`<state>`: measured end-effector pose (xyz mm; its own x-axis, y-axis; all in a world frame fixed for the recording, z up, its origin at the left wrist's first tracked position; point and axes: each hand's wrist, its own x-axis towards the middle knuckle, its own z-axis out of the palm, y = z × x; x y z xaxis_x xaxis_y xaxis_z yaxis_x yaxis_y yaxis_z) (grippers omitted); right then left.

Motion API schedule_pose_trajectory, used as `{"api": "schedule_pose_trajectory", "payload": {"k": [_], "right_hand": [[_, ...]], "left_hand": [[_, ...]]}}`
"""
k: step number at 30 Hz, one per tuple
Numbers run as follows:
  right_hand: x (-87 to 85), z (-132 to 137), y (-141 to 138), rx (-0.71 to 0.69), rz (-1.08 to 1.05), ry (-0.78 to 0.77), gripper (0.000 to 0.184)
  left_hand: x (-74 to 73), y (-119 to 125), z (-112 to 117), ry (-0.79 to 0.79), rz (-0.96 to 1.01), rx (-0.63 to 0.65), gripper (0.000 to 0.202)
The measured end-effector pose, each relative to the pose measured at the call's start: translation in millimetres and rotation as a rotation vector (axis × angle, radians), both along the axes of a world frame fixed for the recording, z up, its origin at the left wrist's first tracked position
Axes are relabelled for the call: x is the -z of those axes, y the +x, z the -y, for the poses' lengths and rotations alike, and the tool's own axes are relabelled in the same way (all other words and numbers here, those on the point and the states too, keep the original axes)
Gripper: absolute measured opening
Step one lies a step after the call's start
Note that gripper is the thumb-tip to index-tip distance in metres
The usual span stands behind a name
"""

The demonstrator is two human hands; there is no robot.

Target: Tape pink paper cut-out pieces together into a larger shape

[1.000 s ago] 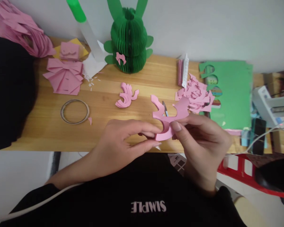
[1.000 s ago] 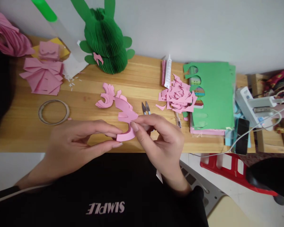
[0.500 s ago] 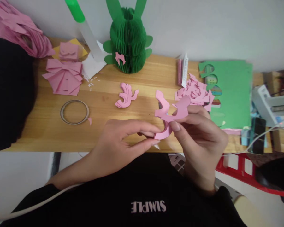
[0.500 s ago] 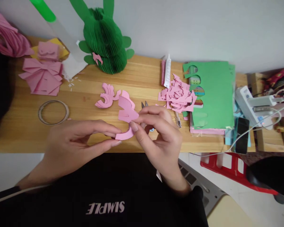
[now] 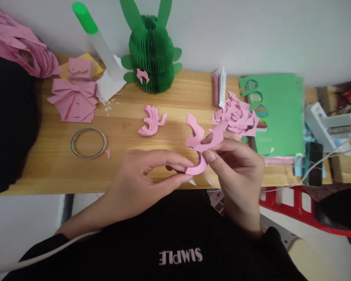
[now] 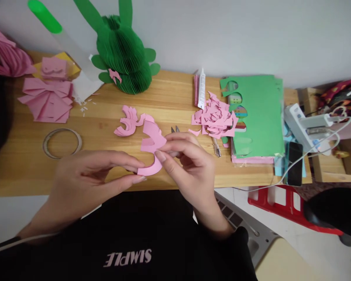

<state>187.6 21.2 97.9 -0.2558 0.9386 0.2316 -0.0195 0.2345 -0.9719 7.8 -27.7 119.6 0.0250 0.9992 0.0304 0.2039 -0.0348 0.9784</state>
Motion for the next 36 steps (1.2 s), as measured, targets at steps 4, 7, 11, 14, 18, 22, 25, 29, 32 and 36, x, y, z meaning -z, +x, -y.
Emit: {"api": "schedule_pose_trajectory", "payload": {"k": [4,7,11,14,18,22,25,29,32,36], "right_hand": [[1.6,0.2,-0.5,0.016,-0.015,-0.004,0.027],[1.5,0.0,-1.0,0.027,-0.008,0.01,0.029],[0.6,0.5,-2.4,0.07,0.025,0.063,0.03],[0.1,1.6,-3.2,0.089,0.05,0.084,0.03],[-0.2,2.5,-3.4,0.102,0.087,0.114,0.027],[-0.7,2.9,-3.1,0.117,0.115,0.15,0.025],[-1.4,3.4,-3.2,0.136,0.135,0.182,0.024],[-3.3,4.5,-3.9,0.134,0.163,0.182,0.021],[-4.6,5.4,-4.4,0.142,0.198,0.192,0.019],[-5.4,6.4,-4.0,0.15,0.209,0.211,0.022]], "left_hand": [[0.1,0.4,-0.1,-0.043,0.041,0.011,0.023],[-0.3,1.1,-0.1,-0.057,0.052,-0.002,0.02],[0.3,1.2,-0.6,-0.067,0.092,0.004,0.017],[1.2,1.1,-0.8,-0.07,0.126,0.022,0.024],[1.1,1.4,-0.1,-0.087,0.148,0.02,0.028],[2.9,0.0,0.6,-0.121,0.165,0.02,0.024],[6.2,-1.5,0.2,-0.178,0.232,0.037,0.025],[6.2,0.0,-2.1,-0.317,0.273,0.074,0.025],[2.4,3.5,-4.1,-0.347,0.253,0.055,0.02],[-0.8,6.6,-4.9,-0.335,0.214,0.051,0.016]]}}
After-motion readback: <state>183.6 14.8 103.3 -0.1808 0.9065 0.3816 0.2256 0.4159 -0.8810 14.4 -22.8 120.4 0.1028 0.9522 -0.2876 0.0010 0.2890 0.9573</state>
